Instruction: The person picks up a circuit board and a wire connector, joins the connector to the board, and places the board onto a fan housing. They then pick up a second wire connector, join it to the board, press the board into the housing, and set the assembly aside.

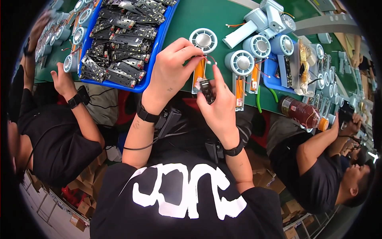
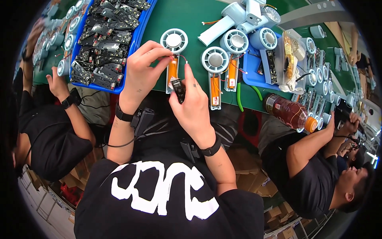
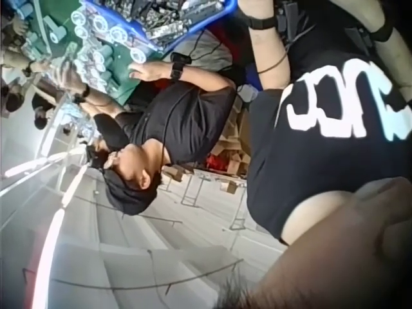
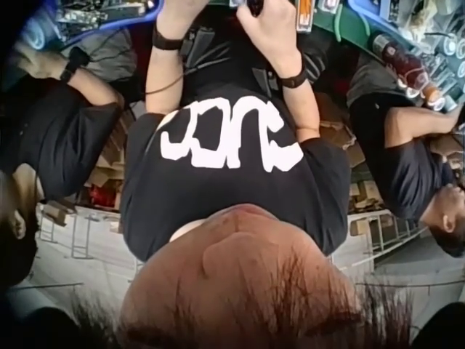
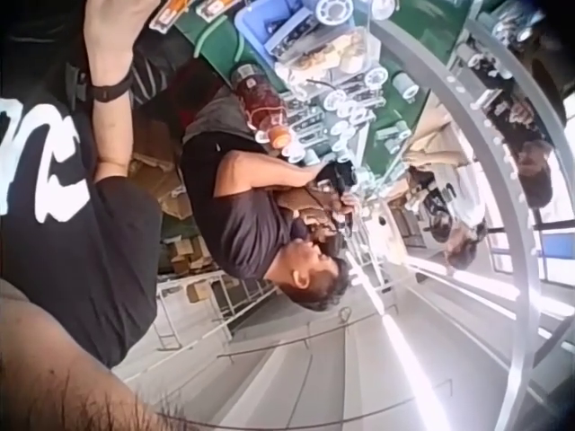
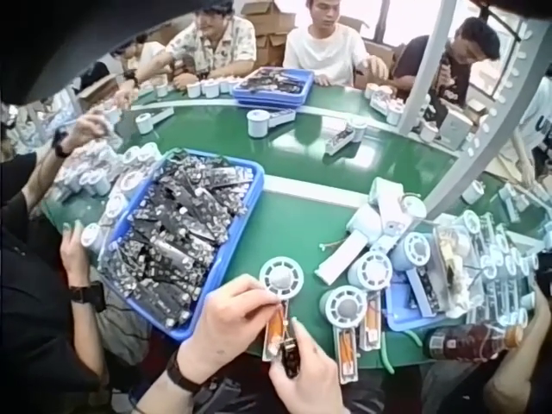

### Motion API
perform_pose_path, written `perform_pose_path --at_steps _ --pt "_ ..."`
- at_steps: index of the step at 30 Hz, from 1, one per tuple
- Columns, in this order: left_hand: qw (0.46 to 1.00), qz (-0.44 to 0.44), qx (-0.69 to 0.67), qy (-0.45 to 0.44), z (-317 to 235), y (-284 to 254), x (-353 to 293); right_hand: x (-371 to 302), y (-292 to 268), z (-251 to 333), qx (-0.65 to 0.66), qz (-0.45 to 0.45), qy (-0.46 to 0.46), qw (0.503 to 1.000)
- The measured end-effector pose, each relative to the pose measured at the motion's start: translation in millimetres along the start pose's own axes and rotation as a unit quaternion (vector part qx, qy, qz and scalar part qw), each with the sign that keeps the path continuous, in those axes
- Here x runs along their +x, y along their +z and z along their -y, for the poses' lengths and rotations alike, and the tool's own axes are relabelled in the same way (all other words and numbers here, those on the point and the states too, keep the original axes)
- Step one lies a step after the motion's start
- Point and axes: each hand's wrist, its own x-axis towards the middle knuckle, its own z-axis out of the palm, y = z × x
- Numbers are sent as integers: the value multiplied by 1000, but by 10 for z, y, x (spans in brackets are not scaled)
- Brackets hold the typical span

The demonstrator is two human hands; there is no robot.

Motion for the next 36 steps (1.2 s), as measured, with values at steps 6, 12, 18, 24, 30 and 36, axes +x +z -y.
perform_pose_path --at_steps 6,12,18,24,30,36 --pt "997 -43 -51 -39 35 42 -36 41 -51 98 29 40 71 996" --pt "924 -88 -300 -218 -43 118 -202 18 -3 2 94 7 95 991" --pt "950 -27 -269 -159 -15 74 -276 24 10 -131 184 2 71 980" --pt "963 -16 -213 -164 -40 90 -298 79 25 -20 314 -49 95 944" --pt "993 20 -116 -13 -10 27 -229 116 33 -75 401 -49 107 908" --pt "992 40 -120 -23 5 21 -235 129 73 -102 397 -66 97 910"
